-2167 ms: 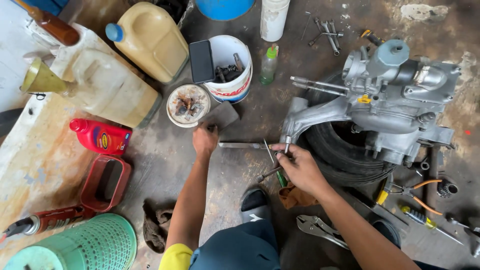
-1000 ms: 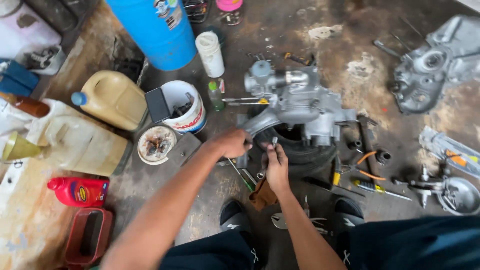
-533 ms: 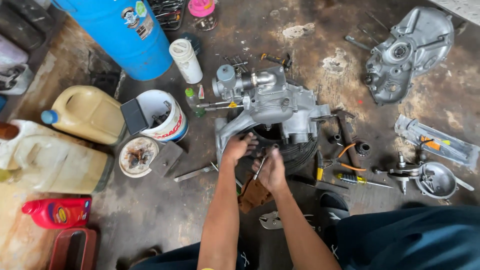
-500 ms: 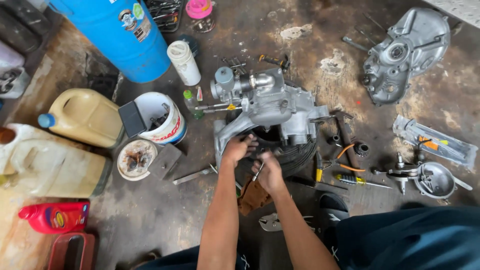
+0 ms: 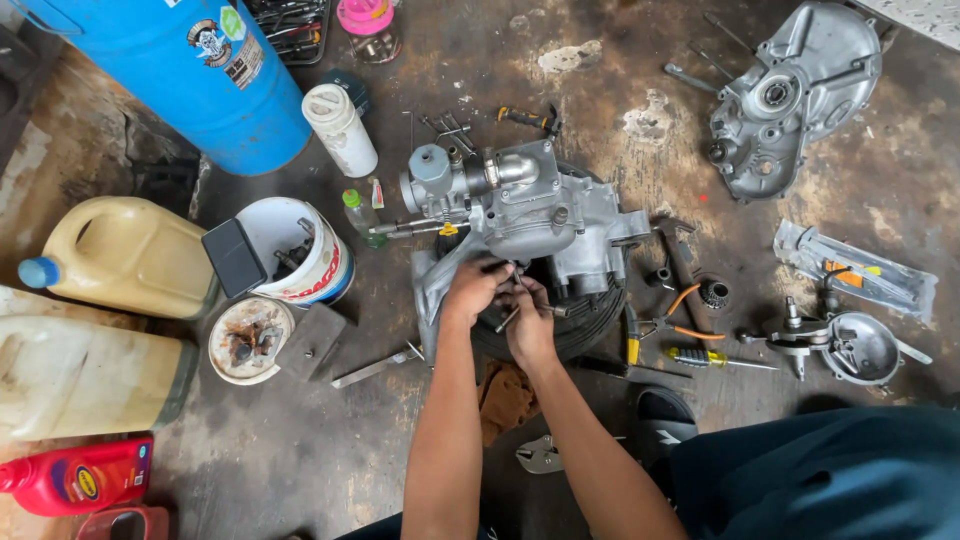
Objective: The person sits on the workshop floor in front of a motorcycle engine assembly resting on a tire. They first wipe their hands and the work area with a cloth, then use a socket wrench to loosen and tighten bolts on the engine crankcase, repositioning the wrench repeatedly on fasteners around the engine.
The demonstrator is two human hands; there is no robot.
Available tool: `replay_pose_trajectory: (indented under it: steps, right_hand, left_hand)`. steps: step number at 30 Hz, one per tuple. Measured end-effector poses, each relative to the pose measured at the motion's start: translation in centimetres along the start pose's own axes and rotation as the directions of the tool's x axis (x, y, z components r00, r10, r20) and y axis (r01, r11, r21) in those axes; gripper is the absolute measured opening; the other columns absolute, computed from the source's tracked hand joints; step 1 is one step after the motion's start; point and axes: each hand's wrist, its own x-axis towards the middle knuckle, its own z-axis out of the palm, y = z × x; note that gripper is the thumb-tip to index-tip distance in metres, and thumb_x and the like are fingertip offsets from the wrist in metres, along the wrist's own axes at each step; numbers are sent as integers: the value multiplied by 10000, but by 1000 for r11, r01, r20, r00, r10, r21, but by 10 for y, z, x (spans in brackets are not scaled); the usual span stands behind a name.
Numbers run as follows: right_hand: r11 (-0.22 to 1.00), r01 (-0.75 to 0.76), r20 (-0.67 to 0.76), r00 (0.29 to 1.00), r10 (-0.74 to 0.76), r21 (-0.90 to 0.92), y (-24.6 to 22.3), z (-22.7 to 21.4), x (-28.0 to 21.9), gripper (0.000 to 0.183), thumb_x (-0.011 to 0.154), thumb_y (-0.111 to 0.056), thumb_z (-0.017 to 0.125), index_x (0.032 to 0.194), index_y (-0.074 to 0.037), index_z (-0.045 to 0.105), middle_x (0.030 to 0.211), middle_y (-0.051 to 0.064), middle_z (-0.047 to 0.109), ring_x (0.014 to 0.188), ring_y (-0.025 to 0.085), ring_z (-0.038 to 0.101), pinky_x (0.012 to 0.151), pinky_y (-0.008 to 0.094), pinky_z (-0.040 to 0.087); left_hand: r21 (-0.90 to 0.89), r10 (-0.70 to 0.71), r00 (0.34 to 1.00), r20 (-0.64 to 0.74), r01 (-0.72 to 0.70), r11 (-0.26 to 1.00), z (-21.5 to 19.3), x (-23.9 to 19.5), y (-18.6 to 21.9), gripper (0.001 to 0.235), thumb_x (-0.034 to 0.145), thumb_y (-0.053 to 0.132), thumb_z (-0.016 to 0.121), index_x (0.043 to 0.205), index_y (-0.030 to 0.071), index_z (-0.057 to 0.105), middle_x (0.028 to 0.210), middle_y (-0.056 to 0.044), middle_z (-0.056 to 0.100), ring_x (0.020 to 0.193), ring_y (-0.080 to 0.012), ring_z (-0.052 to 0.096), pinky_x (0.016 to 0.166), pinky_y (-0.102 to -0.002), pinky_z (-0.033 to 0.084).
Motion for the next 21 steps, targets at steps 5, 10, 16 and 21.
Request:
replay_pose_trajectory:
  steps: [5,10,16,21]
  right_hand:
    - [996,-37,30,999,35,84,-3,9,2,145,1028,-68,564,1136,-113,478,928,78,680,754,222,681,647,305,482]
    - [969,-99,65,994,86,227,5,3,2,162,1006,-88,596,1130,-134,503,907,101,709,722,256,687,630,341,491]
    - [906,-176,117,983,141,386,0,14,-6,137,994,-105,602,1100,-160,535,895,89,724,731,291,699,649,378,490]
    - [847,-248,143,968,204,470,3,14,-4,54,1006,-159,595,1056,-148,611,871,90,744,744,287,726,679,375,541]
  left_hand:
    - [-3,-1,999,-45,1,1000,3,8,-13,353,873,255,800,1137,25,754,966,-217,743,803,-297,752,604,-404,622]
    - [-12,-36,996,-78,35,999,5,-2,-2,329,866,217,791,1130,24,752,937,-224,720,747,-291,743,581,-405,628]
    - [-80,-69,993,-93,62,995,1,-10,7,397,867,200,785,1206,3,718,977,-250,672,765,-340,739,598,-446,633]
    - [-3,-36,989,-145,36,999,4,-2,-1,288,882,234,737,1114,69,773,841,-207,715,638,-294,723,510,-402,617]
